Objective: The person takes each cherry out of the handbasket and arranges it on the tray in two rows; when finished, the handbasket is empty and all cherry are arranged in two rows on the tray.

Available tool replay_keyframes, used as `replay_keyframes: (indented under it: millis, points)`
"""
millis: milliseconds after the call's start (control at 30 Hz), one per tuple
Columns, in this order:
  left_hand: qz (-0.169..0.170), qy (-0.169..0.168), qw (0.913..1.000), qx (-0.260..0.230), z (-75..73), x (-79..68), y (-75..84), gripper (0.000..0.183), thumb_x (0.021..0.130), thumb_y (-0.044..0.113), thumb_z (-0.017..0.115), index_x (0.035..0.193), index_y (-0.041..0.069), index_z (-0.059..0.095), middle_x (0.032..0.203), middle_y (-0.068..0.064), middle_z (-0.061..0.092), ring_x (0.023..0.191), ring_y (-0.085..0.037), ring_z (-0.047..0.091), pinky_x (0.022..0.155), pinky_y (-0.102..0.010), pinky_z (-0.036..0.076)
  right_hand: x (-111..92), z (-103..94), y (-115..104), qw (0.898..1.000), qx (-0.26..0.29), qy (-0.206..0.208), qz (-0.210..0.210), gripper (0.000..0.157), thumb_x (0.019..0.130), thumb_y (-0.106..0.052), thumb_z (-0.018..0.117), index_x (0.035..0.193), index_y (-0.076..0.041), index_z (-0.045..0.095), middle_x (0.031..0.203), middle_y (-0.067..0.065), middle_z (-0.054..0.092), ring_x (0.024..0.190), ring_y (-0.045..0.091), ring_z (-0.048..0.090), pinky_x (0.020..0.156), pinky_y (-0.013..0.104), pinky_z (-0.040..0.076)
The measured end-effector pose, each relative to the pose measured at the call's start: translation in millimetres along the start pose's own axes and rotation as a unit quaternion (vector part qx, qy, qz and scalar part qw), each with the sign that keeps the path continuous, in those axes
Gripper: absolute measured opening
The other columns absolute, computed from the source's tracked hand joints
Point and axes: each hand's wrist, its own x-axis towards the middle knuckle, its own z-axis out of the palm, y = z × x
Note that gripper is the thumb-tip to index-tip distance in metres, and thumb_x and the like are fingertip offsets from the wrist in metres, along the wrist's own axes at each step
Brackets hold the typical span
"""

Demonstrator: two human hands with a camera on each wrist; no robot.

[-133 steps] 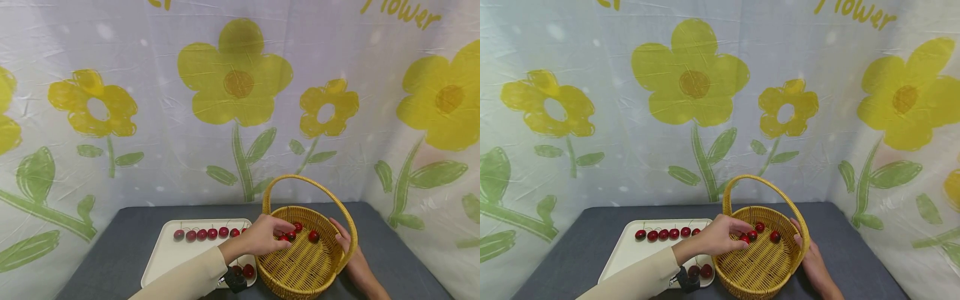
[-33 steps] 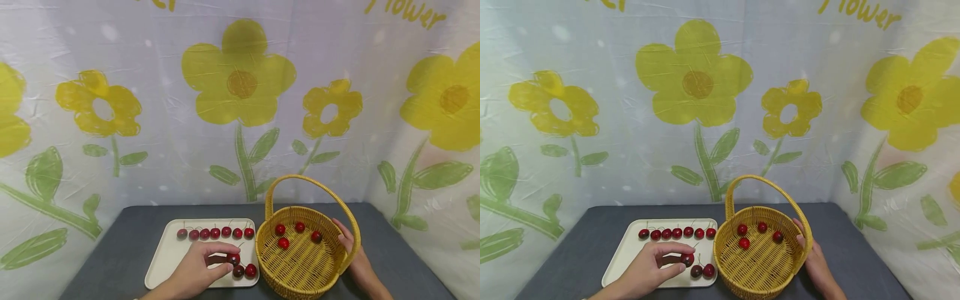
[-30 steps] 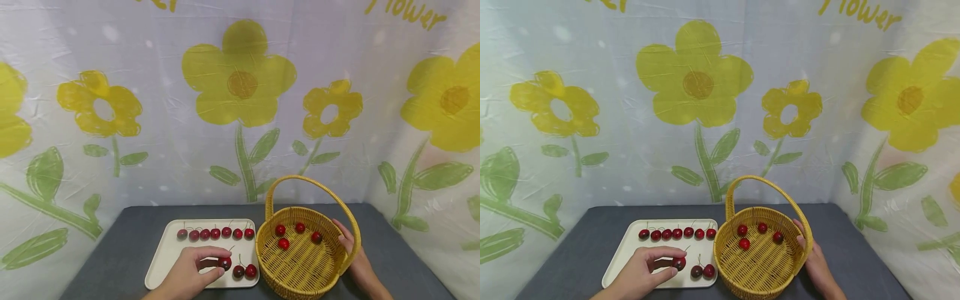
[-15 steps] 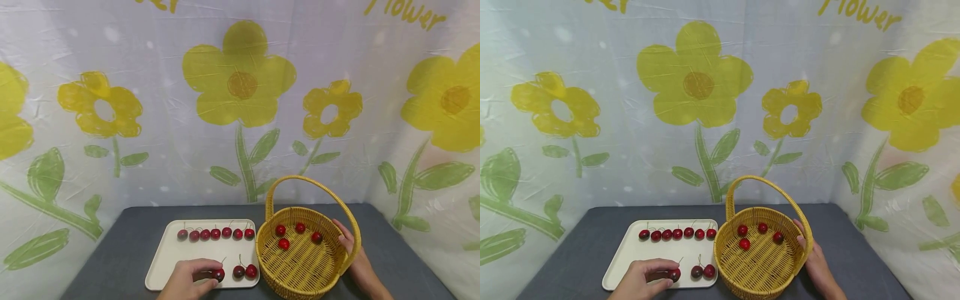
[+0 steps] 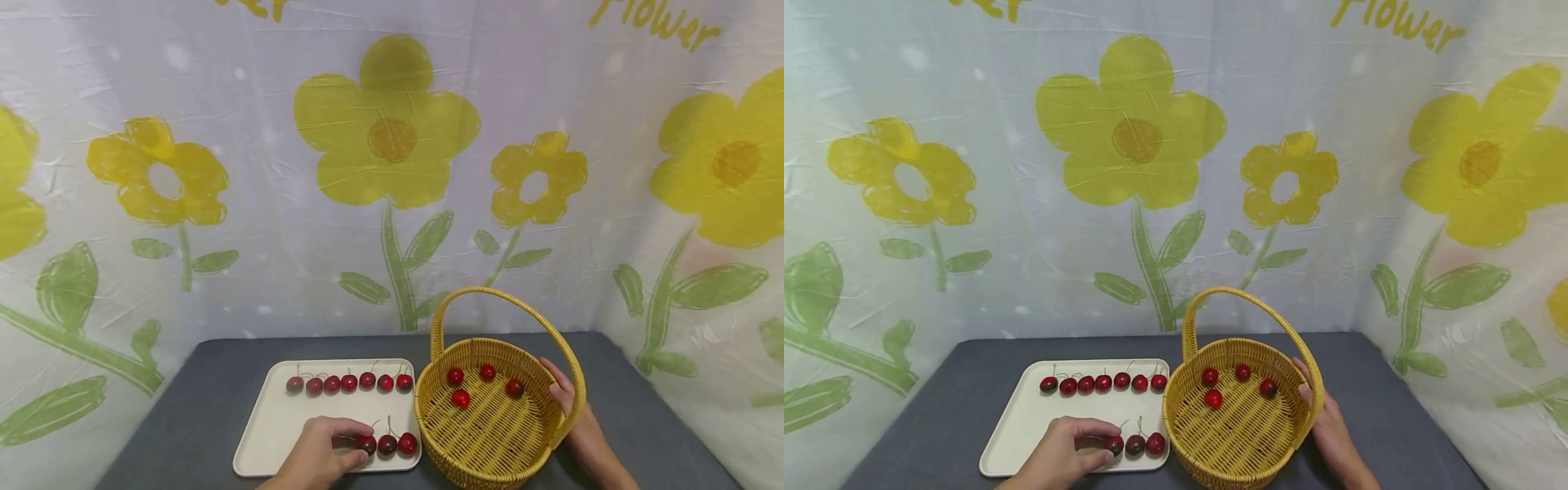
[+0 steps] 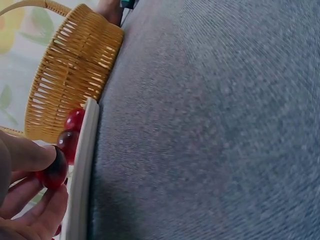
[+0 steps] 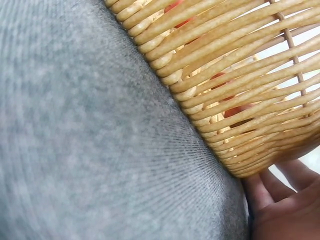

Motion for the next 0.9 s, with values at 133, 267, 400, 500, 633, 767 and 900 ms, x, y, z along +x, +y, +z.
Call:
replay_keyframes:
  millis: [133, 267, 400, 500, 633, 767, 900]
  points:
    - [-0.009, 0.004, 0.9992, 0.039, 1.6, 0.0, -1.5, 0.026, 0.086, 0.015, 0.092, 0.112, 0.014, 0.086, 0.105, 0.007, 0.084, 0.102, -0.001, 0.073, 0.095, -0.024, 0.06, 1.8, 0.4, -0.2, 1.0, -0.004, 0.001, 0.004, 0.061, 0.121, -0.043, 0.031, 0.177, -0.02, 0.021, 0.17, 0.013, 0.039, 0.13, -0.009, 0.059, 0.099, 0.022, 0.058]
    - [-0.021, -0.005, 0.9989, 0.041, 3.0, 1.6, -2.6, 0.025, 0.087, 0.016, 0.092, 0.111, 0.016, 0.087, 0.107, 0.008, 0.084, 0.103, -0.003, 0.073, 0.094, -0.022, 0.059, 2.4, -0.1, -0.5, 1.0, -0.003, -0.001, 0.004, 0.061, 0.122, -0.044, 0.031, 0.177, -0.019, 0.02, 0.173, 0.017, 0.035, 0.131, -0.011, 0.057, 0.1, 0.02, 0.057]
    - [-0.015, -0.005, 0.9989, 0.043, 5.1, 2.6, -4.7, 0.025, 0.086, 0.016, 0.092, 0.111, 0.018, 0.087, 0.104, 0.009, 0.084, 0.101, -0.002, 0.073, 0.093, -0.022, 0.059, 2.0, -0.4, -0.4, 1.0, -0.005, -0.004, 0.005, 0.061, 0.122, -0.043, 0.03, 0.177, -0.02, 0.02, 0.175, 0.018, 0.032, 0.131, -0.012, 0.056, 0.1, 0.019, 0.056]
    - [-0.014, -0.004, 0.9992, 0.037, 6.3, 3.2, -6.5, 0.026, 0.086, 0.014, 0.092, 0.111, 0.018, 0.087, 0.104, 0.01, 0.083, 0.098, -0.001, 0.073, 0.092, -0.021, 0.059, 2.2, -0.3, -0.6, 1.0, -0.005, -0.004, 0.008, 0.061, 0.122, -0.044, 0.03, 0.177, -0.02, 0.019, 0.176, 0.018, 0.032, 0.131, -0.014, 0.055, 0.1, 0.018, 0.055]
    - [-0.019, -0.006, 0.9995, 0.023, 7.3, 3.5, -7.8, 0.027, 0.086, 0.013, 0.091, 0.112, 0.016, 0.087, 0.105, 0.007, 0.084, 0.097, -0.003, 0.074, 0.092, -0.019, 0.059, 2.2, 0.0, -1.0, 1.0, -0.005, -0.004, 0.007, 0.061, 0.122, -0.044, 0.03, 0.177, -0.02, 0.019, 0.176, 0.017, 0.031, 0.131, -0.015, 0.053, 0.1, 0.016, 0.054]
    - [-0.015, -0.003, 0.9996, 0.022, 8.5, 3.3, -8.1, 0.027, 0.086, 0.012, 0.091, 0.113, 0.014, 0.086, 0.106, 0.006, 0.084, 0.097, -0.003, 0.075, 0.092, -0.018, 0.058, 1.4, 0.2, -1.1, 1.0, -0.006, -0.004, 0.002, 0.061, 0.122, -0.043, 0.03, 0.177, -0.019, 0.019, 0.176, 0.018, 0.031, 0.131, -0.015, 0.054, 0.1, 0.017, 0.054]
    - [-0.011, -0.001, 0.9996, 0.026, 8.9, 2.7, -8.1, 0.027, 0.086, 0.012, 0.091, 0.113, 0.014, 0.086, 0.106, 0.006, 0.084, 0.099, -0.003, 0.076, 0.094, -0.018, 0.059, 1.2, 0.8, -1.8, 1.0, -0.005, -0.006, -0.001, 0.061, 0.122, -0.042, 0.03, 0.177, -0.018, 0.019, 0.176, 0.019, 0.031, 0.131, -0.015, 0.054, 0.1, 0.017, 0.055]
